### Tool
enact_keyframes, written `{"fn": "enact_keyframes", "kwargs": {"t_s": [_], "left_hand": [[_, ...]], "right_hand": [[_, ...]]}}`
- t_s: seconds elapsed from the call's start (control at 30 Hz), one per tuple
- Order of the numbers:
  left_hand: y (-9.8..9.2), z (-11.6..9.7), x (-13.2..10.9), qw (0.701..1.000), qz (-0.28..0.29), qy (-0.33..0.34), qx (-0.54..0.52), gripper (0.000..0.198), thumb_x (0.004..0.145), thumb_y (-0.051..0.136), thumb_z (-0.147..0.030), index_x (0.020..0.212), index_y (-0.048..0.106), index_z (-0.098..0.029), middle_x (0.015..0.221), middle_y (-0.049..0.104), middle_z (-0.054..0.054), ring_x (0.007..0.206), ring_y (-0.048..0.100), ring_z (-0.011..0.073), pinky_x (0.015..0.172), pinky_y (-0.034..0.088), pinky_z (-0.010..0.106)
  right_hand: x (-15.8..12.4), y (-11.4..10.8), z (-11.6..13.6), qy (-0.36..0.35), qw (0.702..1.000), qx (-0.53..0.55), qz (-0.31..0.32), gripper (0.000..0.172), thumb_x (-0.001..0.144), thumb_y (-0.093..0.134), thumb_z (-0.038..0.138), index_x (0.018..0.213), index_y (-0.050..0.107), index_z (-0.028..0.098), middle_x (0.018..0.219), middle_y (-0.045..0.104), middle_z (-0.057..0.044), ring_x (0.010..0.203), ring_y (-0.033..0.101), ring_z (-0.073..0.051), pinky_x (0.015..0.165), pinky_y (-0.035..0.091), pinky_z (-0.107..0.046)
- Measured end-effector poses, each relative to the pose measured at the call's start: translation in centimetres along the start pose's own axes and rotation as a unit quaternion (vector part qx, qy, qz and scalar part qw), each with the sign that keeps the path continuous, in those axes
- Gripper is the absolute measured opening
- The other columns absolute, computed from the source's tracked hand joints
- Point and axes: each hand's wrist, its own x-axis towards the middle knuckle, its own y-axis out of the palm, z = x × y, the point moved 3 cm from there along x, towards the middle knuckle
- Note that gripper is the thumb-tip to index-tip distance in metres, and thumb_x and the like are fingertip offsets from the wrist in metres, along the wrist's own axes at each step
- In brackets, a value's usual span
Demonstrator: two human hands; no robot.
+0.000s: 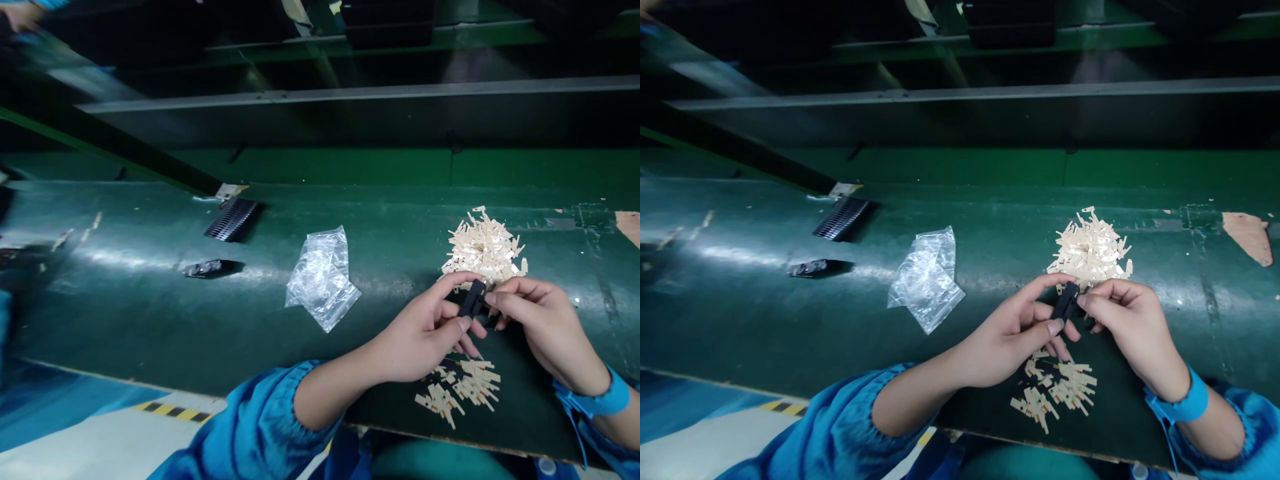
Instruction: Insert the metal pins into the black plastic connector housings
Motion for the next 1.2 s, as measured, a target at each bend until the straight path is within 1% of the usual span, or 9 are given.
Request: {"fn": "enact_keyframes", "kwargs": {"t_s": [0.17, 0.37, 0.53, 0.93, 1.2], "left_hand": [[0.07, -0.12, -0.01, 1.000, 0.001, -0.001, 0.006, 0.053, 0.100, 0.052, -0.011, 0.150, 0.039, -0.022, 0.093, 0.071, 0.005, 0.075, 0.075, 0.0148, 0.076, 0.060, 0.029], [0.15, -0.22, -0.16, 1.000, 0.002, 0.007, 0.008, 0.053, 0.100, 0.052, -0.013, 0.151, 0.039, -0.021, 0.093, 0.071, 0.005, 0.075, 0.075, 0.0155, 0.076, 0.060, 0.030], [0.11, -0.21, -0.17, 1.000, 0.002, 0.004, 0.011, 0.053, 0.100, 0.054, -0.014, 0.151, 0.039, -0.021, 0.094, 0.072, 0.005, 0.076, 0.075, 0.0165, 0.076, 0.060, 0.031], [0.22, -0.36, -0.26, 1.000, 0.002, -0.008, 0.011, 0.053, 0.100, 0.053, -0.013, 0.150, 0.040, -0.022, 0.094, 0.071, 0.005, 0.076, 0.075, 0.0157, 0.078, 0.061, 0.030], [0.24, -0.36, -0.32, 1.000, 0.008, 0.004, 0.013, 0.052, 0.100, 0.053, -0.016, 0.150, 0.041, -0.023, 0.094, 0.071, 0.005, 0.076, 0.075, 0.0160, 0.077, 0.061, 0.031]], "right_hand": [[-0.04, 0.03, 0.07, -0.005, 1.000, -0.004, 0.002, 0.017, 0.070, 0.084, 0.033, 0.064, 0.076, 0.019, 0.060, 0.069, -0.002, 0.053, 0.057, -0.014, 0.053, 0.046, -0.027], [-0.06, -0.06, -0.18, -0.003, 1.000, -0.004, 0.009, 0.016, 0.074, 0.083, 0.032, 0.067, 0.076, 0.020, 0.063, 0.070, -0.002, 0.055, 0.057, -0.015, 0.055, 0.044, -0.029], [-0.07, -0.09, -0.10, 0.001, 1.000, -0.012, 0.010, 0.017, 0.073, 0.083, 0.033, 0.066, 0.076, 0.020, 0.061, 0.068, -0.002, 0.054, 0.057, -0.015, 0.055, 0.044, -0.029], [-0.12, 0.07, 0.16, -0.006, 1.000, -0.018, 0.013, 0.019, 0.073, 0.082, 0.033, 0.062, 0.073, 0.020, 0.057, 0.066, -0.001, 0.053, 0.055, -0.015, 0.054, 0.044, -0.029], [-0.07, 0.13, 0.10, -0.007, 1.000, -0.014, 0.015, 0.020, 0.073, 0.082, 0.034, 0.062, 0.073, 0.020, 0.057, 0.066, -0.001, 0.052, 0.055, -0.014, 0.053, 0.043, -0.028]]}}
